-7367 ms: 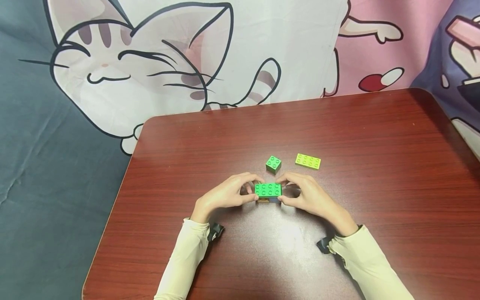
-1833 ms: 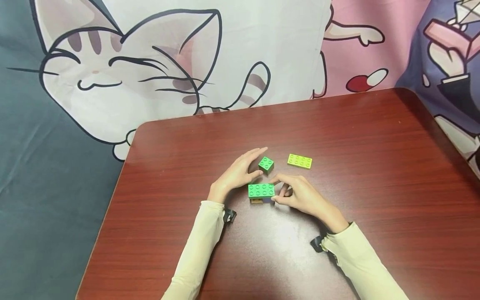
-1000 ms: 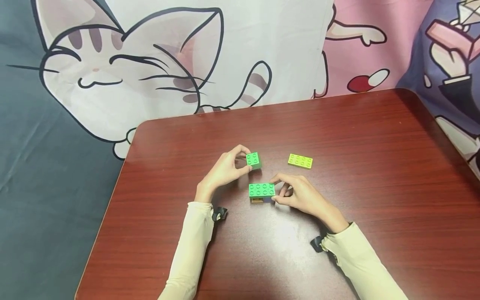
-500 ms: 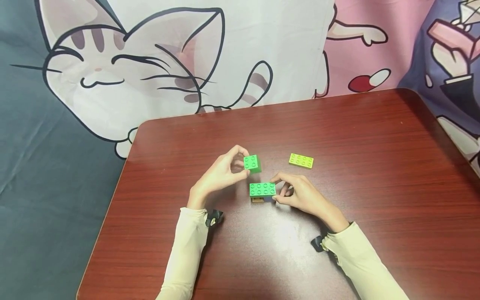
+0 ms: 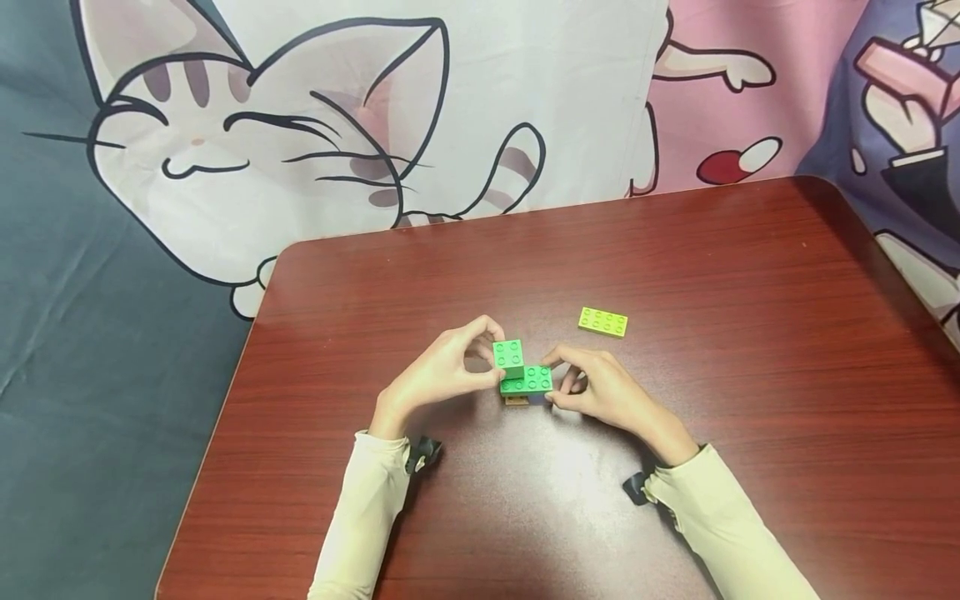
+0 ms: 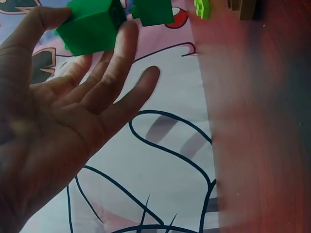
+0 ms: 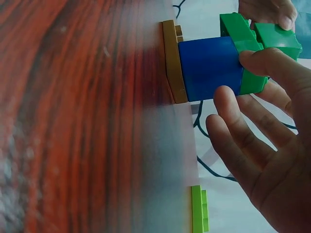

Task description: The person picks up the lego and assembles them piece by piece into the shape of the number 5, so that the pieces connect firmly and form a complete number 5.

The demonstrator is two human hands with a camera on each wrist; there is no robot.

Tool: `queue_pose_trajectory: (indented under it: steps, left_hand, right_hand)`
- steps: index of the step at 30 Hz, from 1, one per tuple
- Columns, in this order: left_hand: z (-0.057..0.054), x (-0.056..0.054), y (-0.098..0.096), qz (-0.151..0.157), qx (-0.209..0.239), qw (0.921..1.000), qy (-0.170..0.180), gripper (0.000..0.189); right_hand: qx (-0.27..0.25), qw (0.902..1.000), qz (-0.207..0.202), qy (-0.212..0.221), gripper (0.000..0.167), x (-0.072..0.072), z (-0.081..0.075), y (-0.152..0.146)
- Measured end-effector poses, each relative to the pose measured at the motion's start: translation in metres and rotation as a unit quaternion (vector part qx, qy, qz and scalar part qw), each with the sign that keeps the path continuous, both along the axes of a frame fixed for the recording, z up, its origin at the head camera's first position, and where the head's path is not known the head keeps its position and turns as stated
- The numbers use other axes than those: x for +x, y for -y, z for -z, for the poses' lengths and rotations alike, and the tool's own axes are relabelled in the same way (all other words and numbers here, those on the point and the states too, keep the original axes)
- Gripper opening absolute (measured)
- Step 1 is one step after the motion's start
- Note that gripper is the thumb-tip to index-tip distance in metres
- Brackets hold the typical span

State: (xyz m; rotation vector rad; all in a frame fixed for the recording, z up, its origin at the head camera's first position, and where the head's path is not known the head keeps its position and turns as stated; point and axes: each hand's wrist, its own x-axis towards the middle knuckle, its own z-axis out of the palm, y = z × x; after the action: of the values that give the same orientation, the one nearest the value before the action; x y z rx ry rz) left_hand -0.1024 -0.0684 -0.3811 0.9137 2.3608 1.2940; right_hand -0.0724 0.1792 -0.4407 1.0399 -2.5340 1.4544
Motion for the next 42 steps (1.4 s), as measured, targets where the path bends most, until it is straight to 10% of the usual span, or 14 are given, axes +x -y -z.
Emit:
queue_pose_trajectory:
  steps: [42]
  left_hand:
    - [-0.0023, 0.0020, -0.0017, 0.062, -0.047, 0.9968, 0.019, 0.032]
  right_hand:
    - [0.012, 0.9999, 0.009, -0.006, 0.038, -0.0002, 0.0020, -0.0015]
